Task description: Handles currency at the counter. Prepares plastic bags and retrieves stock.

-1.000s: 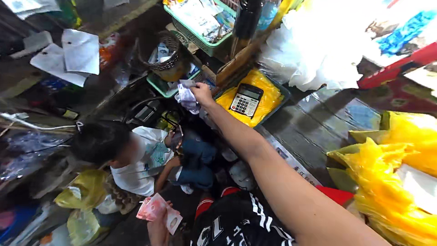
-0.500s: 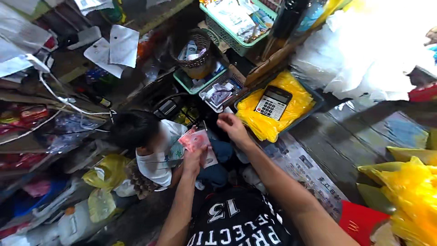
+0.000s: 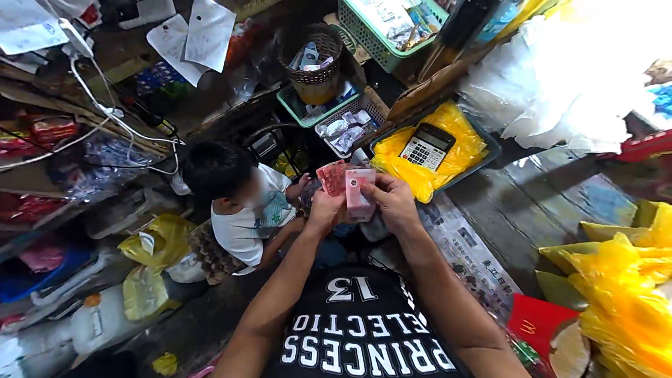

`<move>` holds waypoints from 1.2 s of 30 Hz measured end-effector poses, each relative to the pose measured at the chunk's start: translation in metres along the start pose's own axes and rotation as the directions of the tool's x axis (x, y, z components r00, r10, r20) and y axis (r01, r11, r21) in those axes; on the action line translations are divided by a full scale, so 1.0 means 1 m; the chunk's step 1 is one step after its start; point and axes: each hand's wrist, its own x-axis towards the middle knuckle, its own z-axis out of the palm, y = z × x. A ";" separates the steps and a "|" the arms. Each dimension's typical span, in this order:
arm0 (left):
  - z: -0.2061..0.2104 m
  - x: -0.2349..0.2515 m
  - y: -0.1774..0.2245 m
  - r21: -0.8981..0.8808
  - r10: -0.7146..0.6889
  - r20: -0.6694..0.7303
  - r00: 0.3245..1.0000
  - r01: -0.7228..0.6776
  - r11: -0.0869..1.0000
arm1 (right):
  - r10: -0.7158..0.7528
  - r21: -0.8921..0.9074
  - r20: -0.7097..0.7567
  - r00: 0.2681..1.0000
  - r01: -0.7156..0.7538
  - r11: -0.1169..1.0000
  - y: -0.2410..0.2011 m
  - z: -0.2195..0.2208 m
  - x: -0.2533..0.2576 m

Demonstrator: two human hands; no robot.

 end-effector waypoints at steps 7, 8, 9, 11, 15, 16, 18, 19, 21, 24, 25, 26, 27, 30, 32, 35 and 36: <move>-0.010 -0.014 0.007 -0.069 0.033 0.077 0.996 -0.028 0.997 | -0.023 0.075 -0.174 0.985 0.036 0.997 0.009 0.008 -0.008; -0.014 -0.014 0.007 -0.075 0.028 0.079 0.996 -0.022 0.997 | -0.012 0.116 -0.180 0.984 0.033 0.993 0.009 0.006 -0.011; -0.018 -0.015 0.007 -0.054 0.027 0.078 0.997 -0.022 0.998 | 0.006 0.142 -0.173 0.985 0.019 0.990 0.007 0.004 -0.015; -0.023 -0.020 0.006 0.031 0.044 0.073 0.996 -0.046 0.998 | 0.037 0.152 -0.146 0.989 -0.015 0.988 0.006 0.005 -0.026; -0.020 -0.026 0.001 0.044 0.082 0.128 0.988 -0.088 0.995 | 0.071 0.111 -0.083 0.994 -0.062 0.992 0.010 0.019 -0.043; -0.018 -0.028 -0.001 0.033 0.077 0.150 0.986 -0.083 0.996 | 0.076 0.108 -0.102 0.992 -0.065 0.992 0.014 0.021 -0.046; -0.016 -0.031 -0.002 0.004 0.049 0.216 0.975 -0.051 0.999 | 0.066 0.118 -0.184 0.981 -0.045 0.992 0.021 0.023 -0.052; -0.016 -0.034 -0.002 -0.004 0.019 0.239 0.971 -0.019 1.000 | 0.059 0.131 -0.225 0.973 -0.030 0.991 0.023 0.020 -0.055; -0.018 -0.042 -0.003 0.003 -0.032 0.244 0.969 0.032 0.999 | 0.058 0.160 -0.269 0.961 -0.015 0.987 0.027 0.010 -0.065; -0.015 -0.049 -0.003 0.079 -0.006 0.220 0.975 -0.012 0.997 | 0.086 0.184 -0.248 0.965 -0.040 0.982 0.019 -0.003 -0.083; -0.011 -0.051 -0.004 0.110 0.008 0.240 0.971 -0.036 0.993 | 0.083 0.174 -0.232 0.969 -0.043 0.984 0.016 -0.006 -0.087; -0.006 -0.052 -0.005 0.127 0.020 0.269 0.963 -0.056 0.990 | 0.073 0.157 -0.214 0.974 -0.040 0.987 0.014 -0.008 -0.091; 0.001 -0.054 -0.005 0.126 0.026 0.296 0.955 -0.066 0.990 | 0.060 0.146 -0.202 0.978 -0.030 0.989 0.014 -0.010 -0.093; 0.024 -0.061 -0.006 0.076 0.009 0.360 0.933 -0.038 0.996 | 0.039 0.169 -0.235 0.971 0.001 0.986 0.019 -0.021 -0.097; 0.035 -0.065 -0.009 0.062 -0.027 0.369 0.929 0.004 0.998 | 0.042 0.203 -0.283 0.958 0.017 0.979 0.023 -0.038 -0.101; 0.056 -0.073 -0.020 0.116 -0.026 0.346 0.938 -0.015 0.993 | 0.081 0.258 -0.299 0.951 -0.001 0.966 0.024 -0.074 -0.121; 0.066 -0.077 -0.024 0.148 -0.020 0.341 0.940 -0.032 0.988 | 0.088 0.271 -0.295 0.952 -0.005 0.963 0.024 -0.084 -0.130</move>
